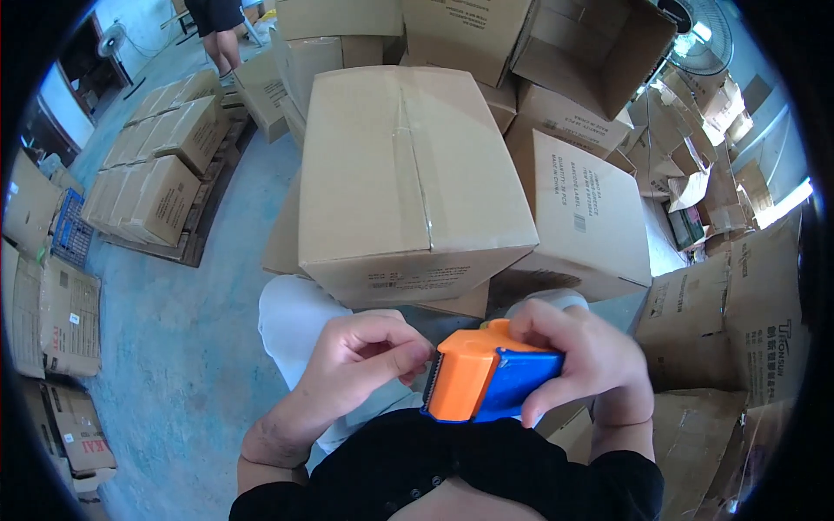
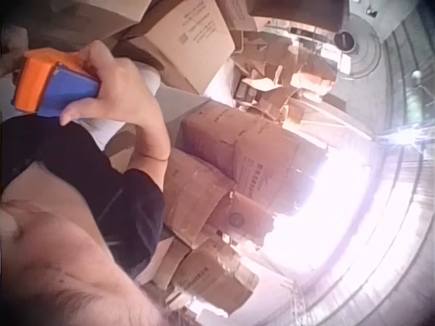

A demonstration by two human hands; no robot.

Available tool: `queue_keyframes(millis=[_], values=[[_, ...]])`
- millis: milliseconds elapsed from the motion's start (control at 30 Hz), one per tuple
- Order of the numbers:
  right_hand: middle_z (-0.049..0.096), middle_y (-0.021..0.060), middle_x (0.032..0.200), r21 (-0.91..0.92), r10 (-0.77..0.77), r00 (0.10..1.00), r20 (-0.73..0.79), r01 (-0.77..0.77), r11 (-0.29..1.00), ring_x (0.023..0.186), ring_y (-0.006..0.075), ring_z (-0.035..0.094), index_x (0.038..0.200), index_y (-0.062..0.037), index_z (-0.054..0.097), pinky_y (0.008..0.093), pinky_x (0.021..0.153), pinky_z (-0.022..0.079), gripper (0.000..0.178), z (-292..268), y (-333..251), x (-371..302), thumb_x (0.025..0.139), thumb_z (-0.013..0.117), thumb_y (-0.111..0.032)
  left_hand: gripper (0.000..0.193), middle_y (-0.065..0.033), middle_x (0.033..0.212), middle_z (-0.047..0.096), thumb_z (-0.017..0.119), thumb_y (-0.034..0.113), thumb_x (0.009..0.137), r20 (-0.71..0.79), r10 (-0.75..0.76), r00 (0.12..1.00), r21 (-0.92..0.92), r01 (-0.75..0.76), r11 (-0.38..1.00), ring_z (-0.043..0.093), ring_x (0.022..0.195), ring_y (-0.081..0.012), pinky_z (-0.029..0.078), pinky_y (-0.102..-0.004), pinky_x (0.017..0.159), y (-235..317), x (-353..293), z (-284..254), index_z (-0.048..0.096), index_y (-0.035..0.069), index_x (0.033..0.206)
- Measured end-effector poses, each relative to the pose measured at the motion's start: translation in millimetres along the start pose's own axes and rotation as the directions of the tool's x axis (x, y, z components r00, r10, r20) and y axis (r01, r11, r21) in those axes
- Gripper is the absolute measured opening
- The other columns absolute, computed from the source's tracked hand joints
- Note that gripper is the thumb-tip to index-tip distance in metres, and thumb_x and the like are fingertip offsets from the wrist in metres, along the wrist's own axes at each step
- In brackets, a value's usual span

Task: Packing and taping cardboard boxes.

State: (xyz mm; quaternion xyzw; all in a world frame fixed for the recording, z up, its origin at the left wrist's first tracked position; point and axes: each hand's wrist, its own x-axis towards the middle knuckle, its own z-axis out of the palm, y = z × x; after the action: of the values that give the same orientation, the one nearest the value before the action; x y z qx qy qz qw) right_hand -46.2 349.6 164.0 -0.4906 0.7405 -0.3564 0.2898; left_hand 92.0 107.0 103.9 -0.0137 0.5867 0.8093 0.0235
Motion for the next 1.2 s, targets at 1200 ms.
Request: queue_keyframes(millis=[1200], values=[[0.058,-0.0007,0.072,-0.079,0.366,0.920,0.141,-0.358,0.930,0.067,0.0063,0.055,0.094,-0.0032,0.062,0.0205,0.059,0.043,0.063,-121.7,18.9,63.2,0.072,0.077,-0.061,0.020,0.0019,0.064,0.060,0.065,0.022,0.095,-0.390,-0.100,0.915,-0.540,-0.140,0.830,0.054,0.054,-0.0102,0.046,-0.0252,0.052,-75.7,2.7,-142.1,0.067,0.005,0.085]])
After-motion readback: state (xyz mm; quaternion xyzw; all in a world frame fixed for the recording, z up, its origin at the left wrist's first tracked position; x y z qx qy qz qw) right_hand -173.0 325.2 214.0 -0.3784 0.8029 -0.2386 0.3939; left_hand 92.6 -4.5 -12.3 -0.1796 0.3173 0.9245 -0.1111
